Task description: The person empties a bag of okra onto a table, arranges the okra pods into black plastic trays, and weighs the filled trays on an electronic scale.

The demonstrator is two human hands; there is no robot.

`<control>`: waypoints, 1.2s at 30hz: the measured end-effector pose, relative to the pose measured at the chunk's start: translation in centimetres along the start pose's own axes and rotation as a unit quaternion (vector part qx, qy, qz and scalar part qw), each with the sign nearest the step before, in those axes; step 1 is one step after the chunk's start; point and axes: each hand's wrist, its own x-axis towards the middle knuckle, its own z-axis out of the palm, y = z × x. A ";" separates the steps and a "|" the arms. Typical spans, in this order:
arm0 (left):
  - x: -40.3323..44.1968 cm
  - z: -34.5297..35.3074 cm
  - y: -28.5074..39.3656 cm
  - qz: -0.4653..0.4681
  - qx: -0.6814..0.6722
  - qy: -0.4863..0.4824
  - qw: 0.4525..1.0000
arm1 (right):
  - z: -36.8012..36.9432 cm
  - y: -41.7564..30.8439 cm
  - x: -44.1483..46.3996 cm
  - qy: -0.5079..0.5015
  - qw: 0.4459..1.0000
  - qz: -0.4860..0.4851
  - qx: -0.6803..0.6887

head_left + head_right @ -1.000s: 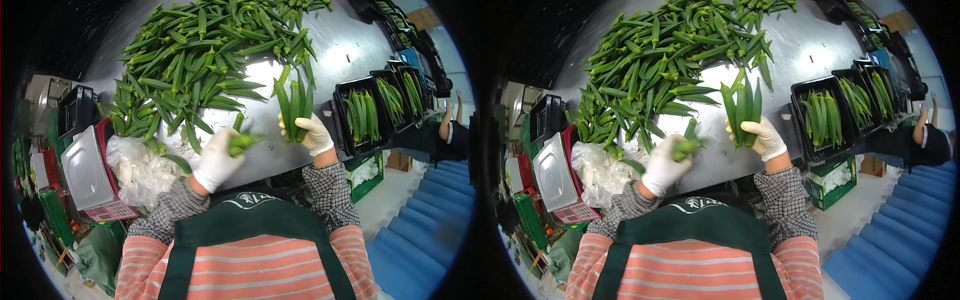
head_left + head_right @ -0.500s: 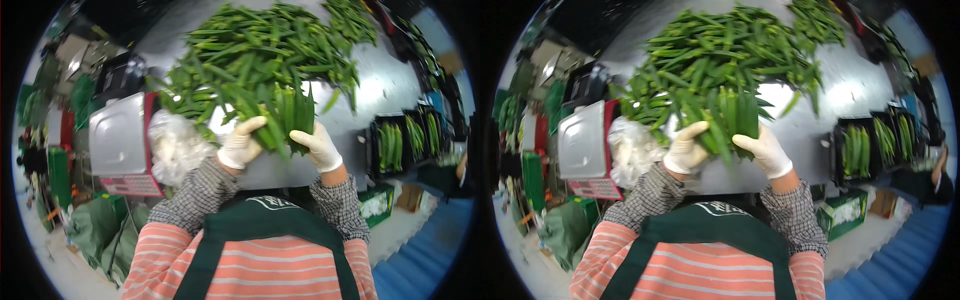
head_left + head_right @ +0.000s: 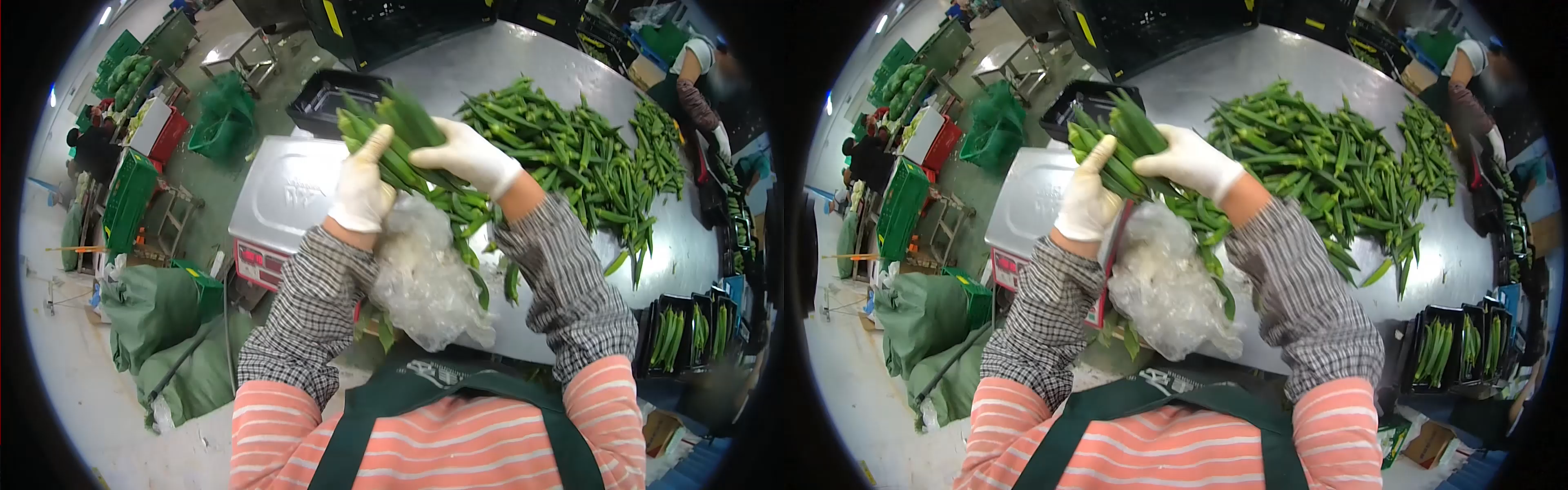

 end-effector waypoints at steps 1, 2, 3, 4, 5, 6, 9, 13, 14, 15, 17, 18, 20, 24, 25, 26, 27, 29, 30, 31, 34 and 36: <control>1.4 -0.1 1.8 0.015 -0.015 0.000 1.000 | 0.1 -0.3 3.0 -0.018 1.000 0.016 -0.018; 3.6 -1.1 3.4 0.037 0.008 0.018 0.999 | 0.4 -0.9 5.7 -0.022 0.998 0.038 -0.045; 5.8 -2.4 5.0 0.060 0.030 0.036 0.997 | 0.8 -1.4 8.3 -0.026 0.995 0.059 -0.071; 7.4 -2.9 6.5 0.038 0.004 0.063 0.997 | 1.2 -1.8 10.5 -0.038 0.994 0.056 -0.090; 9.0 -3.5 7.7 0.032 -0.012 0.065 0.997 | 1.3 -1.6 13.1 -0.039 0.993 0.057 -0.100; 10.6 -4.2 8.6 0.041 -0.016 0.083 0.996 | 1.5 -1.1 15.7 -0.041 0.991 0.059 -0.109; 14.2 -5.6 10.4 0.055 -0.022 0.110 0.992 | 2.2 -0.3 21.1 -0.032 0.984 0.060 -0.162; 16.2 -6.4 11.0 0.015 -0.009 0.147 0.989 | 3.0 1.1 25.1 0.012 0.973 0.063 -0.221; 17.0 -7.5 11.2 -0.010 0.039 0.155 0.987 | 2.8 1.7 25.8 0.010 0.972 0.058 -0.227; 17.6 -8.7 11.3 -0.036 0.086 0.162 0.982 | 2.4 2.2 26.3 0.007 0.970 0.056 -0.235; 15.9 -7.9 11.6 -0.027 0.135 0.107 0.985 | 1.2 2.4 25.5 0.049 0.975 -0.002 -0.215; 14.2 -6.5 12.2 -0.045 0.281 0.142 0.948 | 0.4 2.3 24.8 0.062 0.974 -0.010 -0.218; 12.0 -5.3 13.4 0.036 0.531 0.119 0.839 | -1.6 2.1 23.5 0.075 0.963 -0.025 -0.258; 12.9 -9.7 15.6 0.149 0.899 -0.090 0.402 | -4.0 3.1 19.0 0.062 0.946 -0.030 -0.318; 13.2 -10.2 15.6 0.159 0.934 -0.156 0.278 | -4.2 3.4 18.0 0.062 0.944 -0.029 -0.321; 13.8 -10.6 15.5 0.166 0.941 -0.175 0.235 | -4.4 3.6 17.1 0.057 0.948 -0.016 -0.312; 14.5 -11.0 15.3 0.153 0.951 -0.179 0.202 | -4.8 3.8 16.2 0.053 0.952 -0.002 -0.302; 15.0 -10.6 14.6 0.127 0.964 -0.189 0.137 | -5.4 3.7 14.1 0.055 0.952 0.024 -0.300; 15.2 -10.4 14.2 0.120 0.968 -0.184 0.123 | -5.6 3.5 13.2 0.059 0.949 0.035 -0.307; 15.2 -10.1 13.9 0.112 0.971 -0.179 0.109 | -5.8 3.4 12.5 0.062 0.947 0.045 -0.312; 15.1 -9.2 14.1 0.108 0.971 -0.186 0.101 | -6.3 4.0 10.6 0.074 0.951 0.068 -0.293; 15.1 -8.4 14.6 0.117 0.966 -0.206 0.098 | -6.6 4.2 9.5 0.077 0.956 0.072 -0.275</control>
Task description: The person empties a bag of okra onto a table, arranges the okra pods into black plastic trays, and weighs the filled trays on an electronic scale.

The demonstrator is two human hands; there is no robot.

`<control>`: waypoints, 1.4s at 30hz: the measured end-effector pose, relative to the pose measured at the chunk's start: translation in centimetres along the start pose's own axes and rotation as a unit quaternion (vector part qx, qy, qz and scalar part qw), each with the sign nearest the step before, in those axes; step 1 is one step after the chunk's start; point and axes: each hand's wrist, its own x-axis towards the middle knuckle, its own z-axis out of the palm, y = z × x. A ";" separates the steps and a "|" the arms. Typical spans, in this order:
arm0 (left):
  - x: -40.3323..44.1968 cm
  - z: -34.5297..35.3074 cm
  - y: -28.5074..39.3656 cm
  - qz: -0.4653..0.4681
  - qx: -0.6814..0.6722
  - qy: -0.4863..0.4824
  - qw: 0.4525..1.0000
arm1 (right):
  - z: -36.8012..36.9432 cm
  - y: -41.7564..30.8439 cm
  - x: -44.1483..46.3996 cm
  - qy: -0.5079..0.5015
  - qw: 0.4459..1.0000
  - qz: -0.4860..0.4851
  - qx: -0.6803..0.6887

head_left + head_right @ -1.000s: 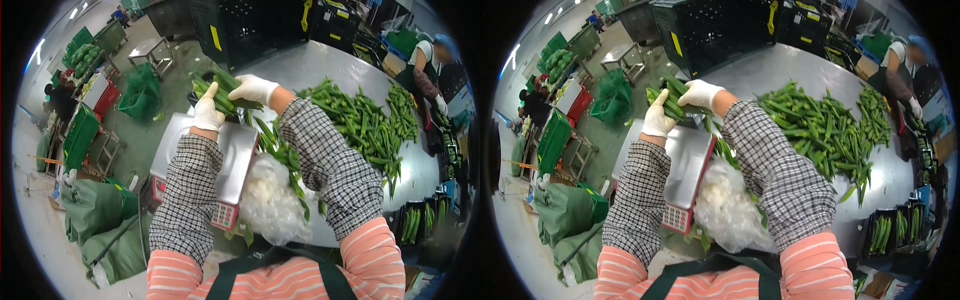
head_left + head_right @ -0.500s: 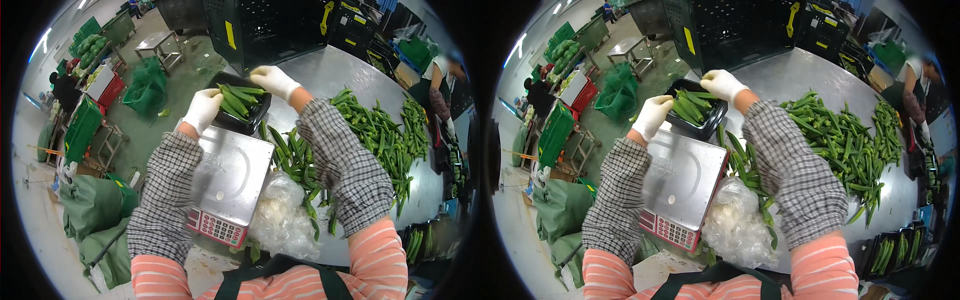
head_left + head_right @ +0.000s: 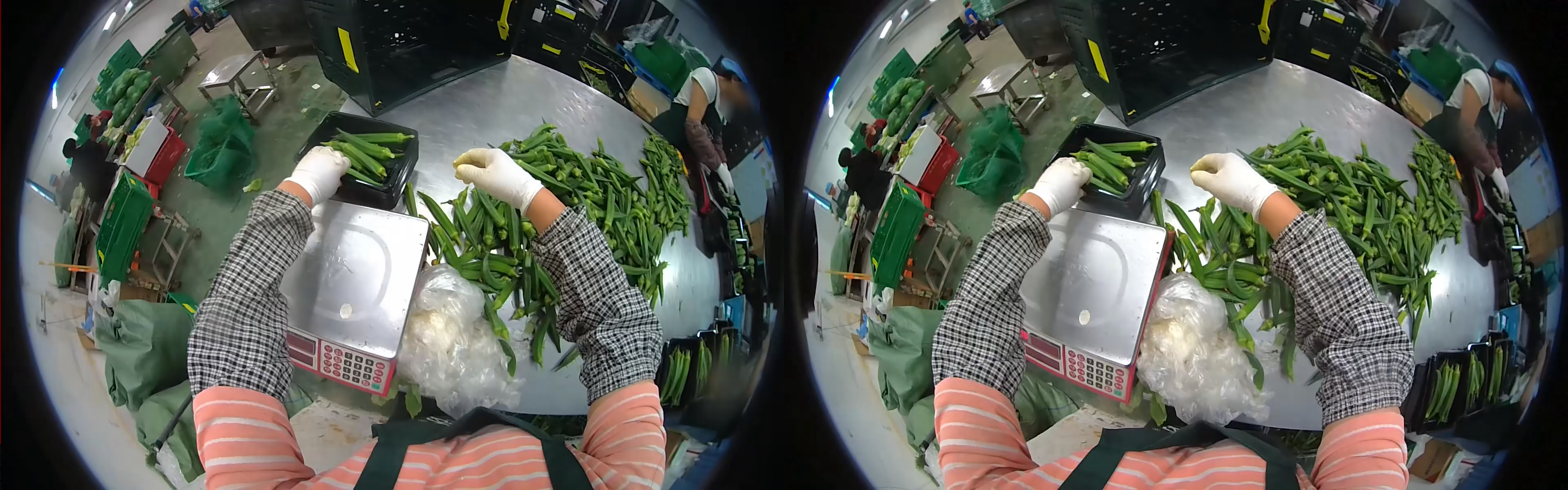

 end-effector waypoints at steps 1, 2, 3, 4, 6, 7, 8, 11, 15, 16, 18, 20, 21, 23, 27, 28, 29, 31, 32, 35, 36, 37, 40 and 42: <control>0.0 -0.2 -0.2 0.002 -0.020 0.000 1.000 | 0.0 0.3 -0.4 0.002 1.000 -0.003 0.000; -0.1 -0.4 -0.5 0.003 -0.040 0.000 0.999 | 0.1 0.5 -0.7 0.004 1.000 -0.006 0.001; -0.1 -0.5 -0.8 0.005 -0.060 0.000 0.998 | 0.1 0.6 -1.0 0.006 1.000 -0.009 0.001; -0.2 -0.4 -1.1 0.023 -0.085 -0.004 0.996 | 0.0 0.3 -1.3 -0.003 1.000 -0.003 -0.008; -0.3 -0.1 -1.7 0.059 -0.062 0.046 0.995 | -0.2 -0.3 -2.3 -0.020 0.999 0.014 -0.027; -0.6 -0.4 -1.5 0.075 -0.050 0.071 0.993 | -0.2 0.0 -2.6 -0.015 1.000 0.012 -0.020; -1.1 -0.6 -1.2 0.059 -0.027 0.101 0.993 | -0.1 0.4 -2.8 -0.010 1.000 0.008 -0.012; -3.0 -1.6 -0.7 0.058 -0.020 0.195 0.979 | -0.1 0.5 -3.9 0.004 1.000 0.005 0.008; -8.0 -2.7 1.2 0.107 0.005 0.268 0.957 | -0.5 1.4 -5.3 0.003 1.000 0.006 0.007; -9.5 -2.6 1.8 0.117 0.015 0.276 0.954 | -0.7 1.3 -5.7 -0.007 1.000 0.011 0.006; -12.6 -2.6 3.2 0.135 0.020 0.298 0.945 | -0.6 1.5 -6.3 -0.025 1.000 0.002 0.002; -15.2 -2.7 4.8 0.130 -0.029 0.247 0.960 | -0.3 0.8 -7.2 -0.027 0.999 0.015 0.027; -16.4 -2.5 5.6 0.124 -0.053 0.221 0.966 | 0.0 0.3 -7.7 -0.031 0.998 0.023 0.040; -18.6 -3.0 6.4 0.110 -0.094 0.233 0.962 | 0.6 -1.1 -8.8 -0.023 0.998 0.026 0.061; -23.7 -7.7 4.6 -0.010 -0.128 0.311 0.942 | 0.1 -1.7 -10.9 -0.041 0.999 0.002 0.019; -25.0 -7.9 3.0 -0.062 -0.140 0.342 0.927 | 0.0 -1.9 -11.5 -0.028 0.999 0.002 0.019; -26.2 -7.8 1.4 -0.117 -0.149 0.369 0.910 | 0.3 -2.0 -12.1 -0.018 1.000 0.001 0.020; -28.3 -7.3 -1.2 -0.222 -0.111 0.388 0.888 | 1.3 -1.8 -13.1 0.001 0.999 0.005 0.054; -29.0 -7.1 -1.9 -0.245 -0.124 0.373 0.886 | 1.8 -2.1 -13.4 -0.020 0.999 0.011 0.038; -29.7 -6.0 -2.8 -0.270 -0.142 0.346 0.887 | 3.9 -3.1 -13.8 -0.054 0.998 -0.022 0.002; -29.5 -5.7 -2.7 -0.255 -0.130 0.338 0.896 | 4.7 -3.4 -13.7 -0.051 0.998 -0.029 0.001; -29.1 -5.4 -2.6 -0.238 -0.117 0.331 0.905 | 5.5 -3.8 -13.6 -0.055 0.998 -0.032 -0.005; -28.1 -4.8 -1.9 -0.239 -0.138 0.307 0.911 | 7.3 -5.6 -12.8 -0.068 0.996 -0.045 -0.024; -27.6 -4.5 -1.7 -0.232 -0.147 0.302 0.913 | 8.5 -6.5 -12.1 -0.063 0.996 -0.045 -0.038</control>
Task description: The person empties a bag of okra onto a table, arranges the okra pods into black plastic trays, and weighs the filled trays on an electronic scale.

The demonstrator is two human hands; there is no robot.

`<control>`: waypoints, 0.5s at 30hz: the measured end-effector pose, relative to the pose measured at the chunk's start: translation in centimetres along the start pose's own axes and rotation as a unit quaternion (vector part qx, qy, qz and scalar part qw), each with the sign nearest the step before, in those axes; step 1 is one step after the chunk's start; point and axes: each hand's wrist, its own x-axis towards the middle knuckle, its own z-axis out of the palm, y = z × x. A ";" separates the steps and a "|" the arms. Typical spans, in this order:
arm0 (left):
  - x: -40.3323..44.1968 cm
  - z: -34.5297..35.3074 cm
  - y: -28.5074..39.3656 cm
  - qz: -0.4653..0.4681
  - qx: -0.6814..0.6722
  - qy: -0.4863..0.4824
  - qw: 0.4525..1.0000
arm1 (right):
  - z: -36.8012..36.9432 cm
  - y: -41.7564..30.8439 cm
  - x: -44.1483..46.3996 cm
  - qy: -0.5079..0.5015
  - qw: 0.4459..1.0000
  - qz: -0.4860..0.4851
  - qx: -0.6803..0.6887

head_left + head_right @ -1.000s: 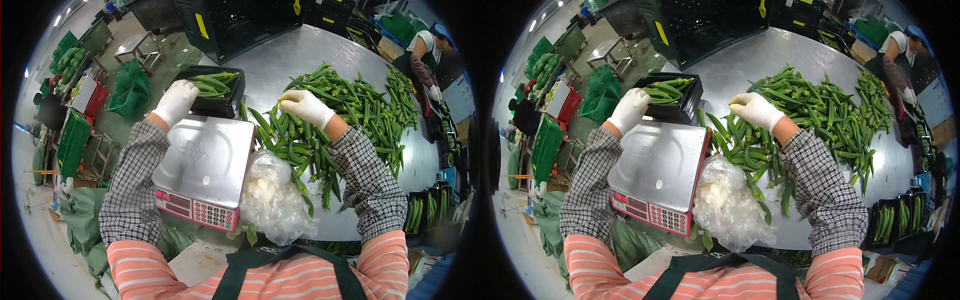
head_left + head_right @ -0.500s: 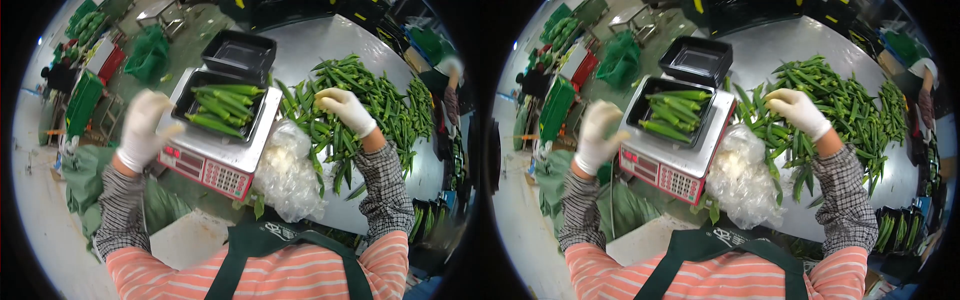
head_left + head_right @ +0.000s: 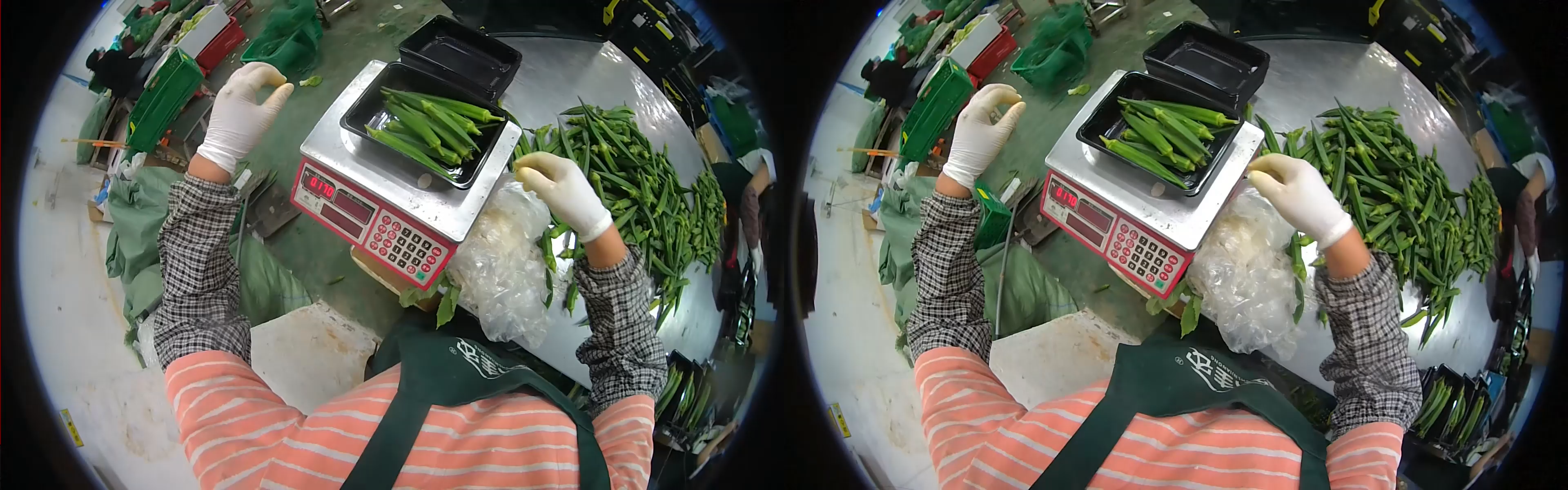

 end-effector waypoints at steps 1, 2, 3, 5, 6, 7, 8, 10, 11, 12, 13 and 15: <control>-0.2 0.4 -0.1 0.009 -0.007 0.002 1.000 | 0.5 -0.2 0.5 0.003 1.000 0.002 -0.007; -0.4 0.8 -0.3 0.019 -0.014 0.006 1.000 | 1.2 -0.1 1.3 0.018 1.000 0.015 -0.006; -0.3 1.1 -0.4 0.032 -0.025 0.009 0.999 | 1.8 -0.3 1.7 0.025 0.999 0.044 0.009; -0.1 1.4 0.6 0.020 -0.042 -0.007 0.999 | 3.1 -1.0 3.6 -0.042 0.990 0.134 0.016; 0.2 1.8 1.1 0.024 -0.058 -0.010 0.998 | 4.1 -1.2 4.0 -0.025 0.992 0.120 0.010; 0.5 2.1 1.9 0.022 -0.084 -0.006 0.996 | 5.1 -1.8 3.7 0.002 0.991 0.125 0.043; 0.9 2.3 2.7 0.026 -0.104 -0.012 0.994 | 6.7 -0.2 4.7 0.050 0.993 0.109 0.021; 1.7 3.1 4.2 0.047 -0.131 -0.013 0.990 | 7.7 0.1 5.0 0.089 0.981 0.149 0.083; 2.1 3.5 4.8 0.048 -0.149 -0.025 0.987 | 8.0 1.6 4.9 0.107 0.973 0.154 0.138; 2.5 4.3 4.9 0.065 -0.147 -0.032 0.986 | 6.6 1.3 2.8 0.122 0.976 0.143 0.114; 3.2 5.0 5.1 0.079 -0.140 -0.036 0.986 | 5.4 0.6 0.4 0.133 0.979 0.127 0.091; 4.8 6.4 6.5 0.091 -0.168 -0.057 0.980 | 3.4 2.4 -4.5 0.162 0.972 0.105 0.136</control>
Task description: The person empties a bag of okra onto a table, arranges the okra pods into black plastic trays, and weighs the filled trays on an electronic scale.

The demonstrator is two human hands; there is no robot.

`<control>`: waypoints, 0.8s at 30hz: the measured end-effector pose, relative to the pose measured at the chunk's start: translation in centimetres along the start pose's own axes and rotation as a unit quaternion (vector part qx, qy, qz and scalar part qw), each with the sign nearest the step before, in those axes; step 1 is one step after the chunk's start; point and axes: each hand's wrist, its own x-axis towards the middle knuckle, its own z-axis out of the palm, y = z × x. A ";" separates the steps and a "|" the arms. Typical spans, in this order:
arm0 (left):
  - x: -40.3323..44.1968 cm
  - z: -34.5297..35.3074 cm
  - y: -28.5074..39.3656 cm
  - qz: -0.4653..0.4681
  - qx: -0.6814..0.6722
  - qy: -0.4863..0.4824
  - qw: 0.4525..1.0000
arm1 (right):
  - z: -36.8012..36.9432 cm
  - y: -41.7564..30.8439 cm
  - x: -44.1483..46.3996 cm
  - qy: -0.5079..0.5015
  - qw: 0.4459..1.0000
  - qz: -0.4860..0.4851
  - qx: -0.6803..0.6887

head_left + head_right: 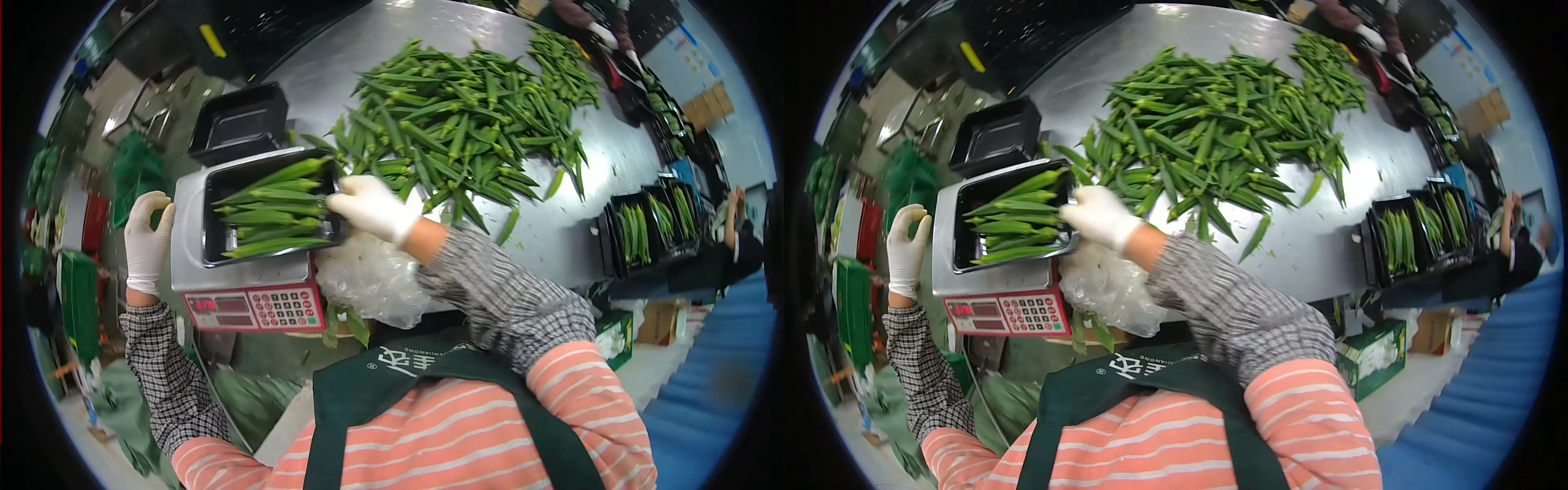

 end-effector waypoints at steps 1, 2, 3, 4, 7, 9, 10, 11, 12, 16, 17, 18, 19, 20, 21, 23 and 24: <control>0.8 0.9 0.2 0.003 -0.014 -0.009 1.000 | -1.9 2.0 -2.0 0.025 0.998 0.015 0.051; 1.9 2.1 0.4 0.025 -0.005 -0.021 0.999 | -4.1 3.6 -4.4 0.074 0.996 0.029 0.048; 3.3 3.6 0.4 0.047 0.003 -0.034 0.998 | -6.1 5.7 -7.2 0.112 0.981 0.082 0.136; 4.7 5.2 0.4 0.069 0.010 -0.047 0.996 | -8.2 5.3 -10.6 0.147 0.952 0.086 0.252; 8.4 10.7 -1.6 0.084 0.099 -0.104 0.986 | -13.4 9.7 -20.5 0.348 0.901 0.160 0.203; 10.5 13.3 -2.0 0.054 0.171 -0.182 0.967 | -14.9 12.2 -25.8 0.470 0.836 0.146 0.241; 11.2 14.6 -2.7 0.036 0.192 -0.219 0.956 | -16.5 17.2 -29.6 0.491 0.829 0.182 0.195; 12.0 16.0 -3.9 0.028 0.214 -0.265 0.940 | -16.8 16.5 -31.0 0.522 0.794 0.188 0.248; 12.6 17.1 -4.4 0.020 0.239 -0.309 0.920 | -17.3 17.7 -32.5 0.551 0.764 0.216 0.257; 13.6 19.1 -5.1 -0.026 0.179 -0.383 0.906 | -18.9 22.3 -34.8 0.623 0.692 0.219 0.290; 13.7 18.4 -3.5 -0.016 0.205 -0.384 0.900 | -19.3 23.4 -34.8 0.634 0.677 0.219 0.305; 13.6 18.3 -4.1 0.014 0.202 -0.348 0.915 | -19.5 24.3 -35.0 0.643 0.661 0.217 0.320; 13.6 17.8 -3.6 0.020 0.204 -0.332 0.921 | -19.5 24.5 -34.9 0.642 0.659 0.208 0.332; 13.7 17.2 -3.0 0.027 0.205 -0.316 0.926 | -19.2 24.1 -34.9 0.636 0.651 0.229 0.345; 13.7 16.9 -2.9 0.019 0.181 -0.303 0.935 | -18.9 23.4 -35.1 0.630 0.643 0.249 0.358; 13.7 16.0 -2.6 0.021 0.179 -0.314 0.932 | -17.8 22.7 -36.2 0.626 0.645 0.284 0.334; 13.7 15.7 -2.9 0.022 0.154 -0.321 0.934 | -16.9 22.5 -36.2 0.643 0.647 0.294 0.286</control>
